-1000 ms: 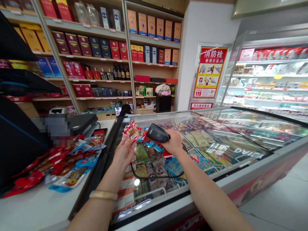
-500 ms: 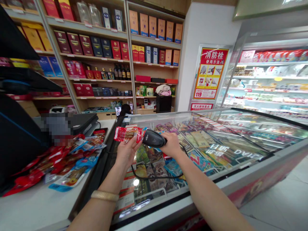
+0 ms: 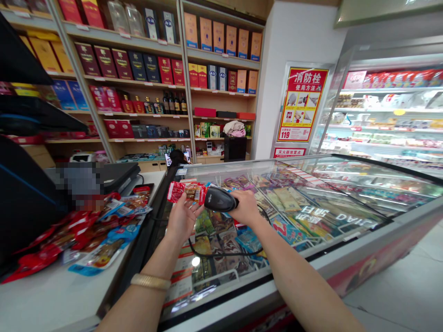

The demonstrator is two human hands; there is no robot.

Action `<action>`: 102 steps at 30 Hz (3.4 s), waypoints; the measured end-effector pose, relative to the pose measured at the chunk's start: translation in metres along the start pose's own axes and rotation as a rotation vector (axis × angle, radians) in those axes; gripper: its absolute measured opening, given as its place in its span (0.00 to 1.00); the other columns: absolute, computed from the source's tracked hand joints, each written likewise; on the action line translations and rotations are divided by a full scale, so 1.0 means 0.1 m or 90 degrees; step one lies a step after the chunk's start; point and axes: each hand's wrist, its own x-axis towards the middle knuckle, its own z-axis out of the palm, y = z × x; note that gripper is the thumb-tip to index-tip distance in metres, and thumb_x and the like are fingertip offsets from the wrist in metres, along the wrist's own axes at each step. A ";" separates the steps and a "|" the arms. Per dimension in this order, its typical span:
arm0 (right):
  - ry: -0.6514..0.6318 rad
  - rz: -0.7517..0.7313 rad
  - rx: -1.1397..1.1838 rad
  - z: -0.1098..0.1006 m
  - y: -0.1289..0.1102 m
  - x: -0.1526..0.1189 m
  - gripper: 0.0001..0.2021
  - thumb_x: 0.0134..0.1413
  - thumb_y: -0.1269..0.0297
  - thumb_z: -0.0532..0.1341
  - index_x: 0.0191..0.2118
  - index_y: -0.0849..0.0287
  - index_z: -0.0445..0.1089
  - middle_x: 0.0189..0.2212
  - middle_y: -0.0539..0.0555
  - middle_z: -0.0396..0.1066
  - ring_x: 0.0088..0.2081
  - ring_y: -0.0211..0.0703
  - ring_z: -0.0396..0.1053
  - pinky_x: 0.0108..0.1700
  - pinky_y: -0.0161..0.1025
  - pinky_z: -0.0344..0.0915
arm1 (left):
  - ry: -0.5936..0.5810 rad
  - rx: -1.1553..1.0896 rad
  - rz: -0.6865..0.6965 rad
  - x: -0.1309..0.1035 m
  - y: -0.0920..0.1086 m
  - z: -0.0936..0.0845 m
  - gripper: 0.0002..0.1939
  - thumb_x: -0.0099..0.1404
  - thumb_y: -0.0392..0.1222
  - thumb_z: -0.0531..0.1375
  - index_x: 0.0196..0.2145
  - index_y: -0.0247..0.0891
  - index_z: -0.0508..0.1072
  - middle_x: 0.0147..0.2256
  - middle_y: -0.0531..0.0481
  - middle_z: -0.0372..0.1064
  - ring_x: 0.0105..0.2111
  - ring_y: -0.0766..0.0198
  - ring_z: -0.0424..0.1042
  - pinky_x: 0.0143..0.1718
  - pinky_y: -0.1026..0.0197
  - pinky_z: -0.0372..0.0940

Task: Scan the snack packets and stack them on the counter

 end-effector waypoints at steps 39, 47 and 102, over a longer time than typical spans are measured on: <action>0.017 -0.005 -0.009 0.03 0.08 -0.03 0.10 0.45 0.61 0.65 0.36 0.55 0.76 0.32 0.53 0.77 0.38 0.47 0.73 0.40 0.38 0.59 | 0.198 -0.275 0.275 0.26 1.08 -0.49 0.08 0.68 0.33 0.49 0.33 0.36 0.66 0.32 0.45 0.69 0.38 0.66 0.74 0.32 0.73 0.71; 0.021 -0.008 0.002 0.06 0.11 -0.04 0.13 0.43 0.63 0.66 0.39 0.55 0.77 0.35 0.53 0.78 0.40 0.48 0.74 0.41 0.39 0.59 | 0.205 -0.294 0.278 0.15 1.04 -0.42 0.13 0.70 0.36 0.45 0.35 0.36 0.69 0.36 0.43 0.72 0.40 0.67 0.76 0.34 0.71 0.72; 0.053 -0.066 0.143 -0.01 0.03 0.02 0.07 0.43 0.63 0.65 0.31 0.56 0.73 0.32 0.53 0.75 0.36 0.46 0.72 0.40 0.38 0.63 | -0.120 -0.253 -0.196 -0.03 0.15 -0.08 0.11 0.70 0.29 0.46 0.34 0.35 0.64 0.26 0.55 0.60 0.14 0.78 0.56 0.11 0.76 0.49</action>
